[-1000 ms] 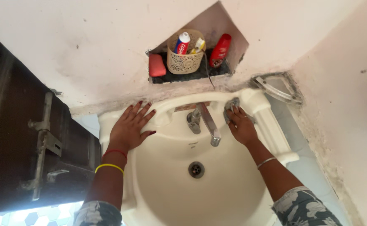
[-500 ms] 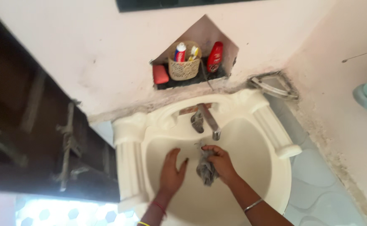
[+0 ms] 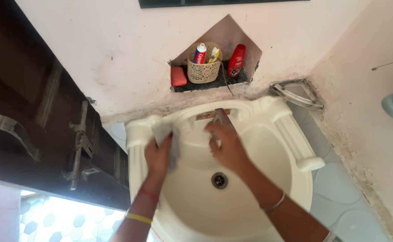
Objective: The person scrubs the bathroom sink basin and faucet with a cloth, repeatedly wiping the basin, faucet, and surrounding counter area. The person rinses the cloth under running water and continues wiping the sink surfaces.
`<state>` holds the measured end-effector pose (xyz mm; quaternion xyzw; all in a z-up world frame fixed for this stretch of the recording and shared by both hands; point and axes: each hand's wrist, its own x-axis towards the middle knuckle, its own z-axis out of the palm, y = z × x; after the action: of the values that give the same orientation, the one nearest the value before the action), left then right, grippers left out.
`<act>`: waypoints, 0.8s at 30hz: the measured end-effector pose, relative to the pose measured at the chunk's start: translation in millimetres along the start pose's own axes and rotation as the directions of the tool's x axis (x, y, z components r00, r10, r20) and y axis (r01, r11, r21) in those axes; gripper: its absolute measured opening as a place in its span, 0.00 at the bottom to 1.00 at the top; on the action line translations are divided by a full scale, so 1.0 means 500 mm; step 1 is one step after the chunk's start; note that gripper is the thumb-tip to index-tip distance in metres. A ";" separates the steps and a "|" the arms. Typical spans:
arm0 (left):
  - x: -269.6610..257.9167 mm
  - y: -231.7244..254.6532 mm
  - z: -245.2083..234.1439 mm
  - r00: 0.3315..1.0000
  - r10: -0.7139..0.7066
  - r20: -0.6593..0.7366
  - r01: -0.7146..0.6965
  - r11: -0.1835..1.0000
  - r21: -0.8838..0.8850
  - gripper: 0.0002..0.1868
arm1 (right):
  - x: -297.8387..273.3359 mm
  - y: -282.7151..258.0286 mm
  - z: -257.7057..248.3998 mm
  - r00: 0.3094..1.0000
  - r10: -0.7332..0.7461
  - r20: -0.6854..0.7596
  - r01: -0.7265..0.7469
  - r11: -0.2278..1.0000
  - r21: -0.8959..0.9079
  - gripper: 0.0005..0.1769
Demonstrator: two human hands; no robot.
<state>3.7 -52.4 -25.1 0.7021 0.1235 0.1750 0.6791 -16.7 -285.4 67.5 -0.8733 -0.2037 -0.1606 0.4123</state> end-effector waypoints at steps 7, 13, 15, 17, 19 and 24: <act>0.151 0.082 0.142 0.700 0.654 0.288 -0.698 0.540 0.470 0.19 | 0.124 0.032 -0.016 0.999 -0.052 0.009 0.045 0.749 -0.662 0.26; 0.163 0.011 0.215 0.489 0.552 0.676 -0.830 0.055 0.555 0.23 | 0.108 0.033 -0.005 0.935 0.315 0.160 -0.154 0.771 -0.618 0.30; 0.169 -0.017 0.198 0.441 0.560 0.701 -0.828 -0.049 0.559 0.22 | 0.110 0.028 -0.013 0.927 0.336 0.166 -0.195 0.810 -0.554 0.29; 0.177 -0.038 0.167 0.448 0.525 0.724 -0.846 -0.011 0.532 0.25 | 0.114 0.023 -0.018 0.920 0.352 0.171 -0.222 0.828 -0.514 0.29; 0.169 -0.056 0.124 0.477 0.509 0.717 -0.848 0.050 0.528 0.26 | 0.116 0.023 -0.020 0.916 0.363 0.171 -0.234 0.830 -0.506 0.31; 0.133 -0.063 0.062 0.726 0.365 0.583 -0.678 0.519 0.520 0.29 | 0.115 0.034 -0.017 0.928 0.336 0.163 -0.216 0.839 -0.499 0.33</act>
<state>79.0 -51.7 -51.9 0.9278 -0.1840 0.1661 0.2787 40.6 -289.1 87.3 -0.9803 -0.0786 -0.0352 0.1775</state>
